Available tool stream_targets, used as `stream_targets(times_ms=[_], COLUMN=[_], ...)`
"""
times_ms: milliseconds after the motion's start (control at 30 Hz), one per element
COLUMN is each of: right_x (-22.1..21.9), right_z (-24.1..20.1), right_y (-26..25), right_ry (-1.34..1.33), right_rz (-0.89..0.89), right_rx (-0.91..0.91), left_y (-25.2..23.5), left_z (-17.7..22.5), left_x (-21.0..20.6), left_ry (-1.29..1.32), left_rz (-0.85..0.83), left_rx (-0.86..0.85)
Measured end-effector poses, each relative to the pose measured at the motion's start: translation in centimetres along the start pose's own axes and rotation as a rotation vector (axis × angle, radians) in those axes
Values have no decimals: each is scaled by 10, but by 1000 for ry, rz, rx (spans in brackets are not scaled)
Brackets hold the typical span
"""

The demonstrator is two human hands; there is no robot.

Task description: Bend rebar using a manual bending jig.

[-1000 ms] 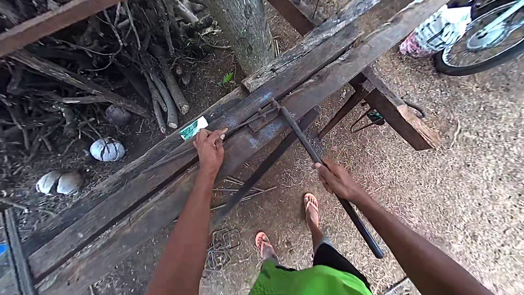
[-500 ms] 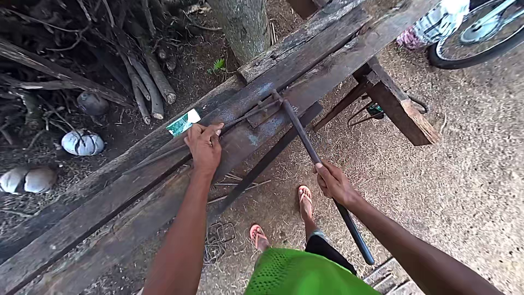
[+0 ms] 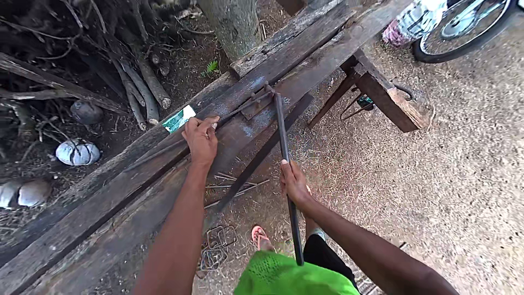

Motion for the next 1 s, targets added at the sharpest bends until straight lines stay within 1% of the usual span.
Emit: stream_targets(times_ms=[67,133,233,333,467,633,767,900,933,1000], right_x=[15,37,78,112,135,162,210,264,276,297], right_z=[3,11,19,17,5,-12,-27,-36,-40,-48], right_y=[5,18,35,40,36,20,6,-1,0,2], right_ry=[15,85,183,321,431,553,650,739,754,765], right_rz=[-27,-29,3,33,2,-89,-167,-215,-216,-205], right_rx=[-5,-9,-3,-5,11,69,111,128,127,128], left_y=[-1,-1,-1,-2,0,0,2,1,-1,-8], left_z=[1,-1,-1,1,2,0,3,9,15,42], left_x=[1,2,0,1,2,3,3,5,9,20], left_ry=[4,-7,-18,-28,-39,-77,-104,-141,-160,-208], left_rz=[5,0,0,-1,-16,-24,-20,20,30,43], left_rx=[-4,-10,-21,-24,-14,-29,-28,-49,-56,-55])
Point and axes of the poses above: each hand's wrist, its own y-axis away from the middle knuckle, its own x-axis out of the back of the hand, z = x × y, the point moved 3 cm from there along -y, towards the middle knuckle, and after that the axes turned 4 degrees about -y, right-handed, at the moved point
